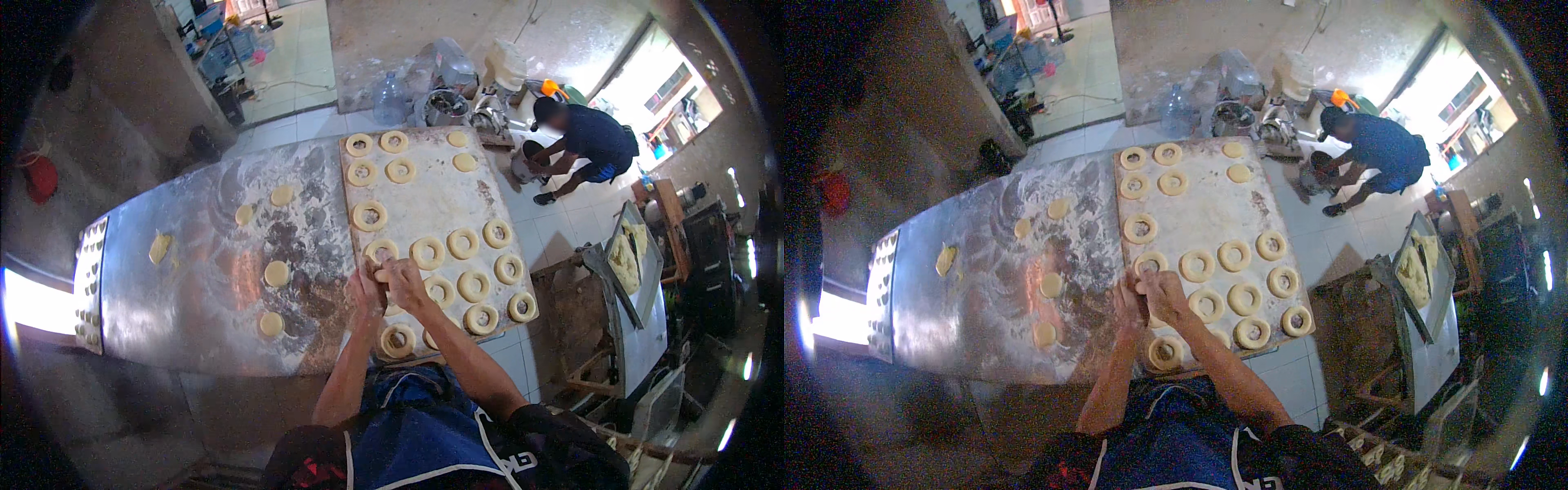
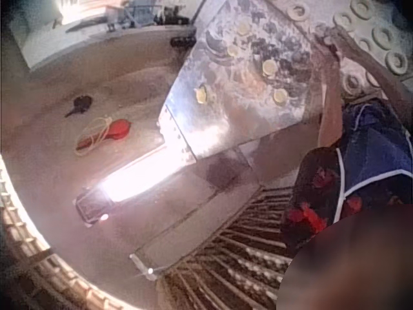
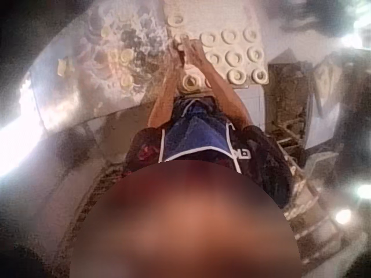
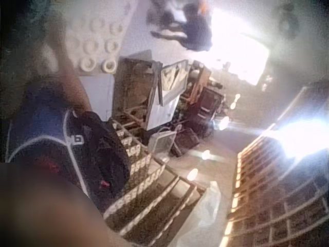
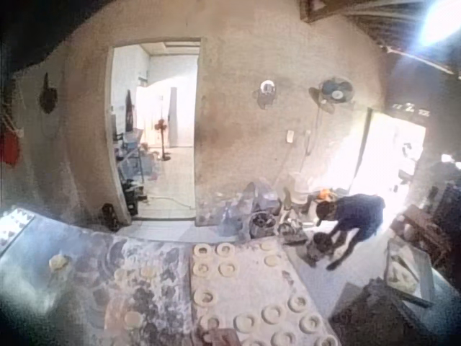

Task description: The person shapes small dough pieces into rings by hand and places them on a floured metal tray. A coworker is visible in the background working at another station. The person continues forming rings and arranging them in rows on the tray.

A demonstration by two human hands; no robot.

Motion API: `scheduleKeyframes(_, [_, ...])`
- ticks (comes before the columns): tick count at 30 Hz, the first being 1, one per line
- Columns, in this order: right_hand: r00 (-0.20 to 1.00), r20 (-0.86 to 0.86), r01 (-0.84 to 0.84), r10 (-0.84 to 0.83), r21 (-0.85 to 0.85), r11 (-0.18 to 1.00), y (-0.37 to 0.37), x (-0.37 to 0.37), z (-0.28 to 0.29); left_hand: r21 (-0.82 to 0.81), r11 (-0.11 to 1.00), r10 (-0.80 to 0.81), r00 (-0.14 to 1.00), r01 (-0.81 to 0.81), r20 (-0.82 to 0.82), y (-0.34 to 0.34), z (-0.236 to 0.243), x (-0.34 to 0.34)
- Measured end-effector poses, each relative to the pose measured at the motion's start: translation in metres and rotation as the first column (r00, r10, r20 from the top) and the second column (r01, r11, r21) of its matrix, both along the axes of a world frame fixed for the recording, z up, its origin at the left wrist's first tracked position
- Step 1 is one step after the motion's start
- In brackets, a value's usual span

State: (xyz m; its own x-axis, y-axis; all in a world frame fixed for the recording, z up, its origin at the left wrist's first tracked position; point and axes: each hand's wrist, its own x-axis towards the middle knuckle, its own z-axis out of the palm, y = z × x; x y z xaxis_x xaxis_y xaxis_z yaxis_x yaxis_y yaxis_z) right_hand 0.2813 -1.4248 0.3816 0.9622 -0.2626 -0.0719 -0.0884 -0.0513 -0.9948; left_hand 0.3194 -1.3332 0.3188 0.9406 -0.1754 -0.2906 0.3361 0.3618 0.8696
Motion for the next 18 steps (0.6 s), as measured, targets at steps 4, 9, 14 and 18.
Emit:
scheduleKeyframes(4, [0.979, 0.171, 0.105, -0.111, 0.042, 0.994, -0.018, 0.002, -0.011, -0.251, 0.944, 0.156, 0.961, -0.212, -0.228, -0.025, 0.02, -0.005])
scheduleKeyframes(9, [0.976, 0.217, 0.064, 0.005, -0.311, 0.948, -0.048, -0.004, -0.022, -0.285, 0.914, 0.218, 0.942, -0.288, -0.254, -0.057, 0.025, -0.021])
scheduleKeyframes(14, [0.997, 0.074, -0.011, 0.015, -0.058, 0.998, -0.068, -0.011, -0.025, -0.113, 0.939, 0.311, 0.943, -0.325, -0.122, -0.077, 0.011, -0.026])
scheduleKeyframes(18, [0.977, 0.21, 0.028, 0.045, -0.333, 0.942, -0.076, -0.016, -0.029, -0.273, 0.892, 0.282, 0.917, -0.359, -0.283, -0.08, 0.013, -0.027])
